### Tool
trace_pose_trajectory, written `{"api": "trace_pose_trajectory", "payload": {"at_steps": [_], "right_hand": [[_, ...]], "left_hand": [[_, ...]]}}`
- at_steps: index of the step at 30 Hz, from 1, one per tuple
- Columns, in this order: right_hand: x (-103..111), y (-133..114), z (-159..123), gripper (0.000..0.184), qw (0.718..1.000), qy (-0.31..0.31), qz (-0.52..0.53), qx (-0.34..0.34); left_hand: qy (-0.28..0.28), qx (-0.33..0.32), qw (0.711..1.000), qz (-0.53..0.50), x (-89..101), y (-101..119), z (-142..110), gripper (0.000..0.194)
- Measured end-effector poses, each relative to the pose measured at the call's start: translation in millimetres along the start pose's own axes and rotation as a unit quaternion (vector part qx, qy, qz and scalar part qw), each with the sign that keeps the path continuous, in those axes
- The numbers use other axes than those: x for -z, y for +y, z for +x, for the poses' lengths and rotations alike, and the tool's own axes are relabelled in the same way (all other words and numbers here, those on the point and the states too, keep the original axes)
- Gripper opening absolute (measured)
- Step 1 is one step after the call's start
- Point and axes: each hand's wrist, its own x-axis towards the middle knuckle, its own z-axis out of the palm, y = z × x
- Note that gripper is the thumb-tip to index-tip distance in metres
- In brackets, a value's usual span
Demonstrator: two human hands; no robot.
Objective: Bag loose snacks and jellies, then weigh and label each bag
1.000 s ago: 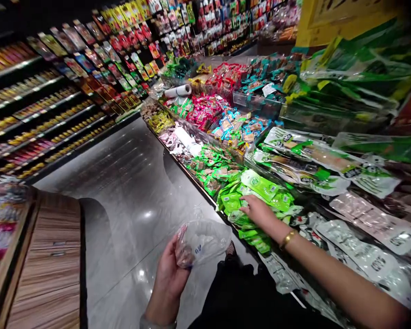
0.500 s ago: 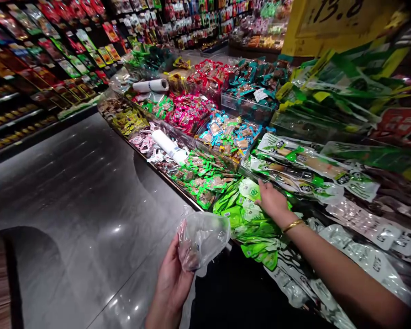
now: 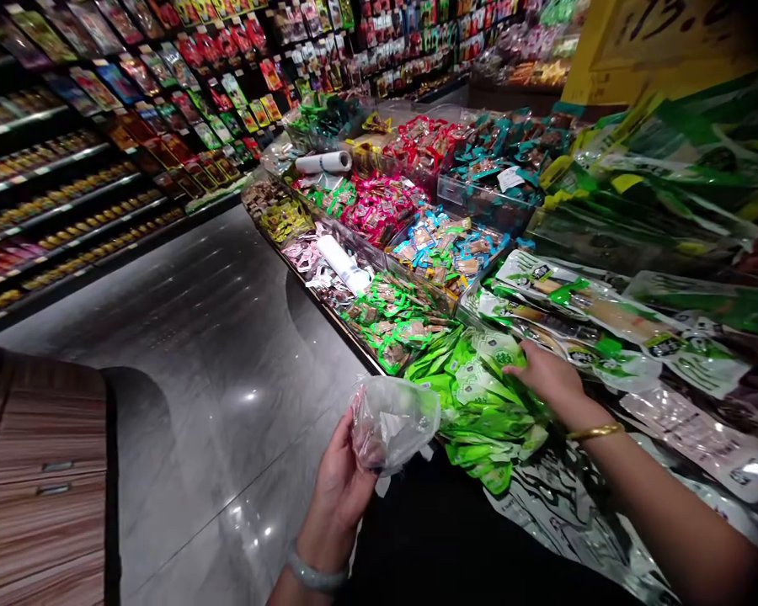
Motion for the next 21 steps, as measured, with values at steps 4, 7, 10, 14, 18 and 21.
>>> {"api": "trace_pose_trajectory", "payload": {"at_steps": [4, 7, 10, 14, 18, 21], "right_hand": [[-0.3, 20.0, -6.9, 0.051, 0.984, 0.094, 0.153, -0.021], [-4.6, 23.8, -12.8, 0.047, 0.912, 0.119, 0.392, -0.015], [-4.4, 11.6, -24.0, 0.050, 0.779, 0.094, 0.620, -0.015], [2.9, -17.2, -41.4, 0.049, 0.677, 0.030, 0.735, -0.008], [1.1, -28.5, -41.8, 0.049, 0.667, 0.029, 0.745, -0.001], [-2.2, -19.6, -33.8, 0.051, 0.679, 0.041, 0.733, -0.024]], "left_hand": [[-0.006, -0.015, 1.000, 0.011, -6.7, -6.7, -6.6, 0.023], [-0.008, -0.019, 1.000, 0.015, -10.0, -12.1, -11.8, 0.023], [-0.015, -0.019, 1.000, 0.013, -12.2, -17.4, -15.1, 0.023], [-0.029, -0.011, 0.999, 0.010, -16.7, -22.4, -18.0, 0.020], [-0.033, -0.011, 0.999, 0.009, -20.8, -24.5, -21.6, 0.016], [-0.022, -0.015, 1.000, 0.014, -19.4, -24.0, -23.2, 0.018]]}}
